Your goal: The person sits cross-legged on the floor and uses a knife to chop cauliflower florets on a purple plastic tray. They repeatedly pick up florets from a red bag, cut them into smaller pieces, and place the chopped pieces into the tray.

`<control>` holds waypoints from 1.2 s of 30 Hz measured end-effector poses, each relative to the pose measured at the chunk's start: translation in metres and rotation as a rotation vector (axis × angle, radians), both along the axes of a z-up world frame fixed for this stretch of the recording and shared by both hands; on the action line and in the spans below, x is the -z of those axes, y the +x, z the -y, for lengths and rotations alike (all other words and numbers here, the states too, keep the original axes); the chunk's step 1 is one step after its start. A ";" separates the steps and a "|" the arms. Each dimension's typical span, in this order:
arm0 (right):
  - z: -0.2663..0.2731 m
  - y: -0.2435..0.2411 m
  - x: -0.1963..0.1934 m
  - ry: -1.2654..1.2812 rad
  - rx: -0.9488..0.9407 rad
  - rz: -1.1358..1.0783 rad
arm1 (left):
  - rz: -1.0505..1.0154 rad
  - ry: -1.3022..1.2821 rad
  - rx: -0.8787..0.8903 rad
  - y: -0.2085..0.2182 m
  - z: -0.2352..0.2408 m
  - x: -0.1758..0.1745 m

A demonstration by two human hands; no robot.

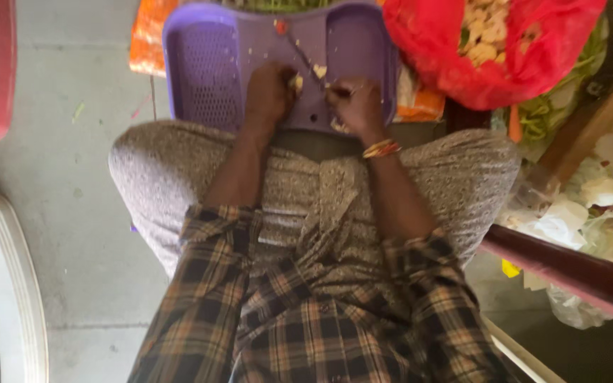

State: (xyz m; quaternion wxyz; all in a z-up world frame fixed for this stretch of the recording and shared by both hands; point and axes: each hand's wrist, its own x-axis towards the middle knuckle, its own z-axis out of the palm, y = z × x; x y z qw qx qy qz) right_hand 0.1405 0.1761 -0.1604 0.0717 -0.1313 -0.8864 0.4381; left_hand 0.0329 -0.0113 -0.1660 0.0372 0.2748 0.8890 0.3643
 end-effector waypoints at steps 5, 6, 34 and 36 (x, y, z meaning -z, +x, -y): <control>-0.012 -0.007 -0.029 0.044 -0.094 -0.232 | 0.033 0.177 -0.027 -0.012 -0.005 -0.006; -0.008 -0.001 -0.030 0.046 -0.089 -0.190 | 0.094 0.200 -0.047 -0.004 -0.004 -0.004; 0.021 -0.008 -0.023 0.254 -0.210 -0.275 | 0.334 0.262 -0.259 -0.006 -0.017 0.016; 0.026 -0.001 -0.015 0.296 -0.209 -0.281 | 0.287 0.346 -0.256 0.002 -0.016 0.019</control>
